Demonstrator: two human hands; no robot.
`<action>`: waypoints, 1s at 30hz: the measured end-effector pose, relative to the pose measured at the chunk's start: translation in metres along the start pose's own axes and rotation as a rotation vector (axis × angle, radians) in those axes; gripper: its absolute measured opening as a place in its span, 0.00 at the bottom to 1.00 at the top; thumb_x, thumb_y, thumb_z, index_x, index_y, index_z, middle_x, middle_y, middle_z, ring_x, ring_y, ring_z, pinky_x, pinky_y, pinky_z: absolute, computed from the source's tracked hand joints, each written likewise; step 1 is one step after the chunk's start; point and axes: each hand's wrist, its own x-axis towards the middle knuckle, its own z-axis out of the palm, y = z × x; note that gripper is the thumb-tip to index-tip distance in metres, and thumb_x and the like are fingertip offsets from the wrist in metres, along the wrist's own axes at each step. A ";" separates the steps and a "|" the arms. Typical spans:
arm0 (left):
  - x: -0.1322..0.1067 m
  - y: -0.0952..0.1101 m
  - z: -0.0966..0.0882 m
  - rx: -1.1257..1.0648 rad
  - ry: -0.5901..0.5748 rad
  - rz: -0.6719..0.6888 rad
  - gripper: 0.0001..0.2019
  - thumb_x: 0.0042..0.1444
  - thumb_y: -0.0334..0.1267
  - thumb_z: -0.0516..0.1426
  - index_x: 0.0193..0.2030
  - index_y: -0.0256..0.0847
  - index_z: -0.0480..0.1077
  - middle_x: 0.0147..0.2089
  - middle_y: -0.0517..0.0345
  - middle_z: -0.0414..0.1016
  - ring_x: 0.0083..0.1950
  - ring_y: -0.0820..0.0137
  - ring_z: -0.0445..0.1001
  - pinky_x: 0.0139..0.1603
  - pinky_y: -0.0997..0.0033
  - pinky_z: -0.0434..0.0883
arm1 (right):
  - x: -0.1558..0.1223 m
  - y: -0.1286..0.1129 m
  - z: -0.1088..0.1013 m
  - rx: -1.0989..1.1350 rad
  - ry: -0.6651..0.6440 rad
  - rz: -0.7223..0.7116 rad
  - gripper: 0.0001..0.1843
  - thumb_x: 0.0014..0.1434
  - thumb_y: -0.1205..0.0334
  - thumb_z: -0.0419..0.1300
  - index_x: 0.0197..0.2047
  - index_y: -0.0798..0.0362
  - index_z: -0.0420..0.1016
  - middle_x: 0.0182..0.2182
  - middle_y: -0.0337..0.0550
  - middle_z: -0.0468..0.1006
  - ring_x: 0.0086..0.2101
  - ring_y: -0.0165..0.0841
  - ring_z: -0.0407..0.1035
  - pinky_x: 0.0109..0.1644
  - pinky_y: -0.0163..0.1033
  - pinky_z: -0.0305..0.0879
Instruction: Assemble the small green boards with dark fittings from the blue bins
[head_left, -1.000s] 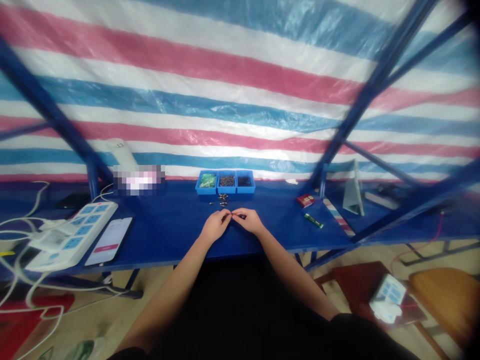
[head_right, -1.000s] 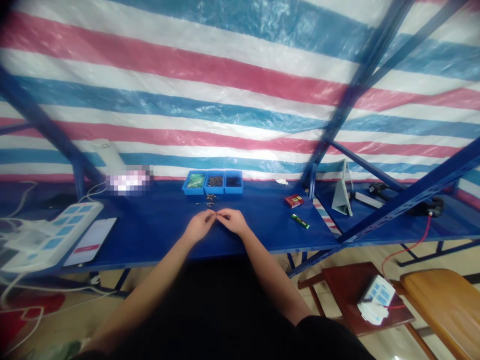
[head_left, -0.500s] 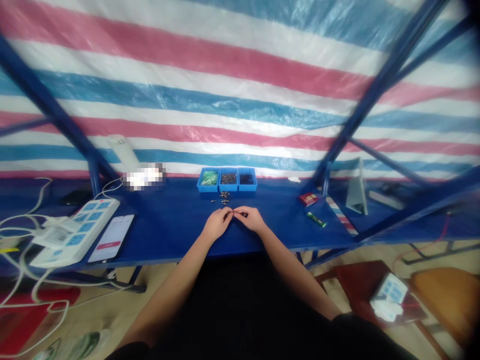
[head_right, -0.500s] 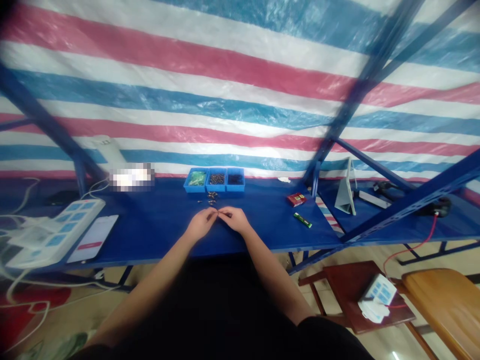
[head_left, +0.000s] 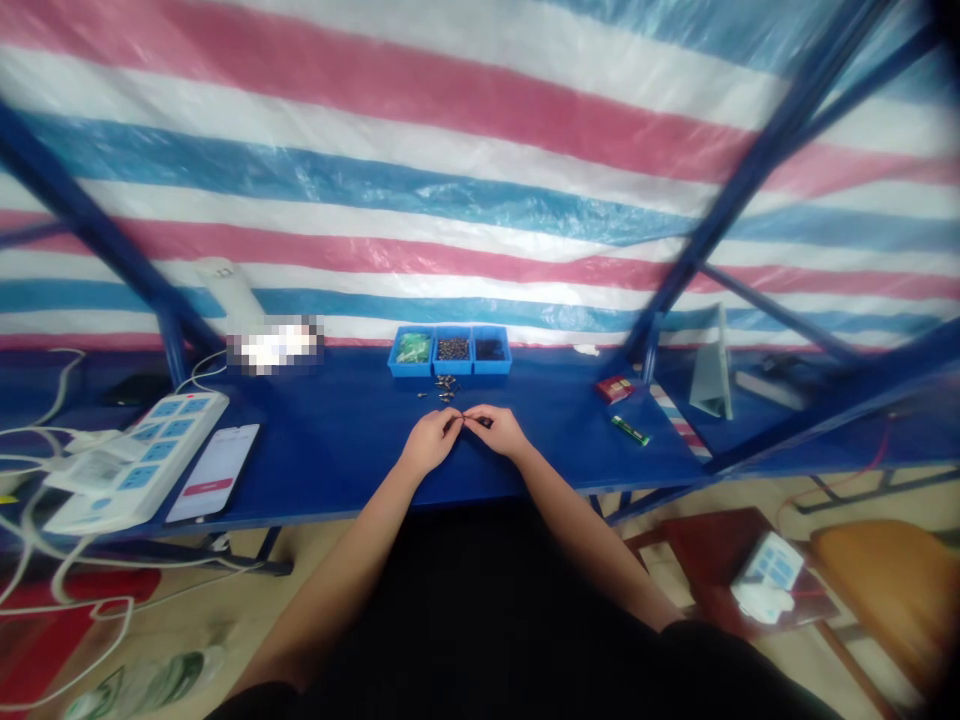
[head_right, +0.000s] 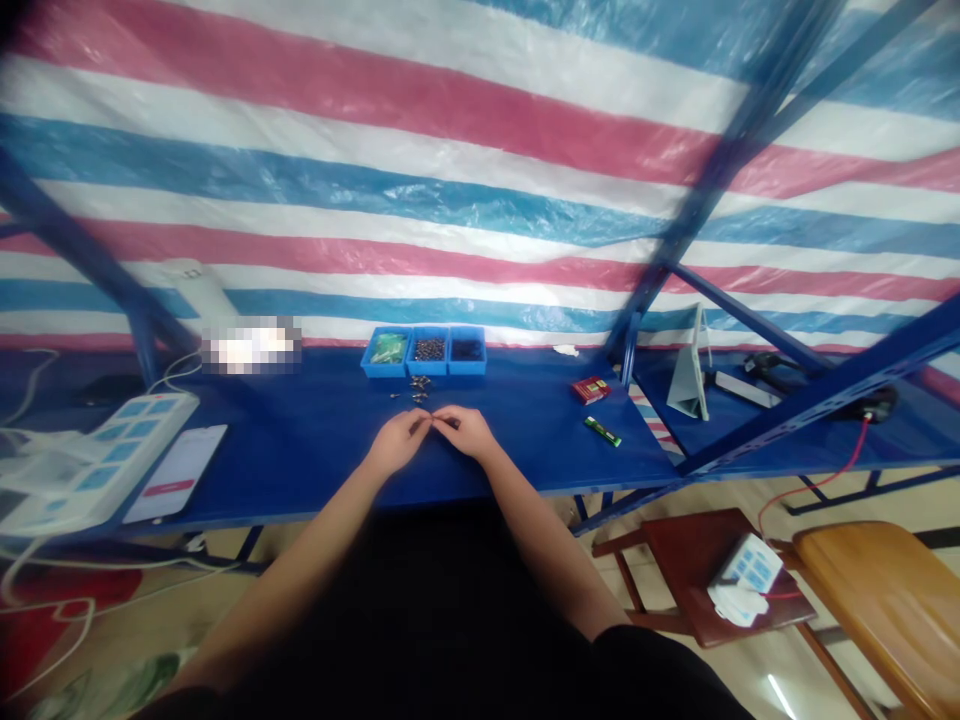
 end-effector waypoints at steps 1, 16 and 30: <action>0.000 -0.001 0.000 0.009 -0.002 0.001 0.14 0.65 0.45 0.47 0.43 0.45 0.72 0.36 0.57 0.76 0.38 0.66 0.72 0.40 0.67 0.67 | 0.000 0.000 0.000 0.005 -0.003 0.001 0.12 0.58 0.55 0.61 0.42 0.49 0.80 0.40 0.42 0.82 0.38 0.33 0.76 0.44 0.38 0.71; 0.000 -0.002 0.002 0.003 0.006 -0.016 0.13 0.65 0.45 0.47 0.43 0.45 0.71 0.36 0.57 0.75 0.37 0.66 0.72 0.40 0.67 0.68 | 0.002 0.002 0.001 0.013 0.024 0.028 0.12 0.56 0.55 0.63 0.41 0.50 0.81 0.39 0.43 0.82 0.36 0.34 0.76 0.42 0.39 0.71; 0.000 0.001 0.000 0.007 -0.011 -0.025 0.15 0.66 0.47 0.46 0.41 0.45 0.71 0.35 0.56 0.75 0.37 0.66 0.72 0.39 0.67 0.67 | 0.002 0.002 0.001 0.020 0.002 0.055 0.12 0.57 0.55 0.62 0.42 0.50 0.80 0.40 0.43 0.82 0.37 0.34 0.76 0.44 0.39 0.71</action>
